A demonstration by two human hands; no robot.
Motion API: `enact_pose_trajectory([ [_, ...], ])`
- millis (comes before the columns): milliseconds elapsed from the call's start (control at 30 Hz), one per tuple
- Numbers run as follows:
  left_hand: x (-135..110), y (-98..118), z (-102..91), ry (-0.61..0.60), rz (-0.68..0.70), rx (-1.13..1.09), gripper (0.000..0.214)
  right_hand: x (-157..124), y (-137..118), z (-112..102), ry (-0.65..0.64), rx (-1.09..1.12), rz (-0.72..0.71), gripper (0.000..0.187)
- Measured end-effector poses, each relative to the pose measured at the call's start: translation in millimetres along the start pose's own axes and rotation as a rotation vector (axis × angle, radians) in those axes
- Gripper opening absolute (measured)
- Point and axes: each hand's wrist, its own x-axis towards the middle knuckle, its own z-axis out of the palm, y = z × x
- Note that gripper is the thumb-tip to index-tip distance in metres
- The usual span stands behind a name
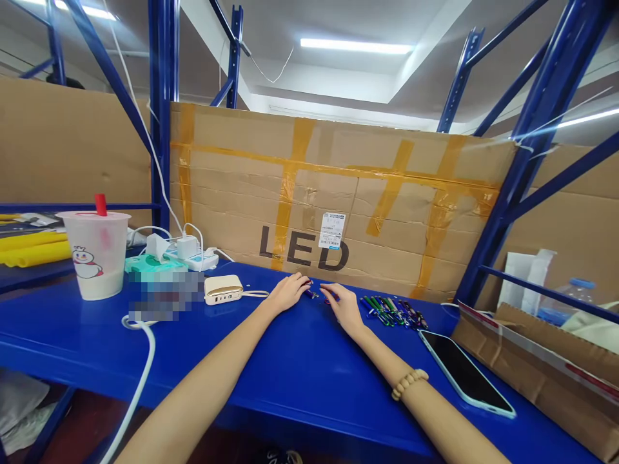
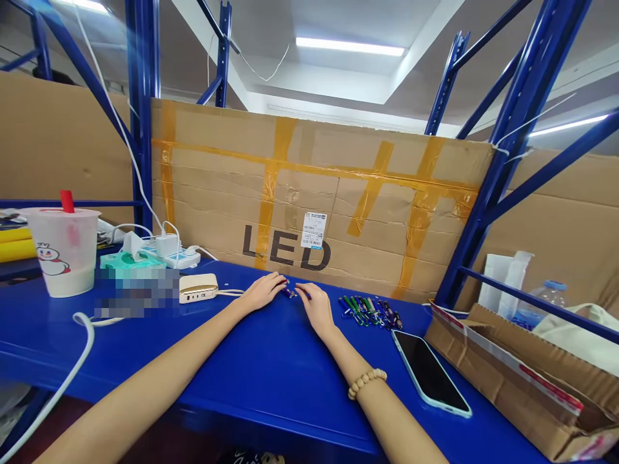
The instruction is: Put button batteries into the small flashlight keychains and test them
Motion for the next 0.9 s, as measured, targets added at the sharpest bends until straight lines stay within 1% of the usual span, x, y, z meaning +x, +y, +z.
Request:
enact_pose_trajectory([
  [167, 0.8, 7.9, -0.7, 0.009, 0.115, 0.052, 0.029, -0.7, -4.0, 3.3, 0.037, 0.028, -0.063, 0.029],
  [267, 0.1, 13.2, -1.9, 0.009, 0.176, 0.097, 0.029, -1.1, -3.4, 3.0, 0.070, 0.034, -0.047, 0.031],
  [400, -1.3, 14.1, -3.1, 0.026, 0.187, 0.094, 0.027, -1.4, -2.1, 3.7, 0.139, 0.068, 0.016, 0.032],
  [500, -1.0, 12.7, -2.3, 0.049, 0.192, 0.088, 0.026, -1.1, -1.4, 5.9, 0.190, 0.124, -0.001, 0.029],
  [567, -0.1, 12.8, -1.0, 0.044, 0.215, 0.102, 0.026, -0.7, -0.7, 6.9, 0.207, 0.149, -0.022, 0.026],
  [733, 2.3, 15.0, 2.7, 0.019, 0.243, 0.122, 0.025, -0.6, 0.4, 6.2, 0.201, 0.153, -0.054, 0.023],
  [900, 2.3, 13.9, 5.7, 0.017, 0.254, 0.130, 0.023, -1.5, -0.8, 7.2, 0.153, 0.079, -0.036, 0.025],
])
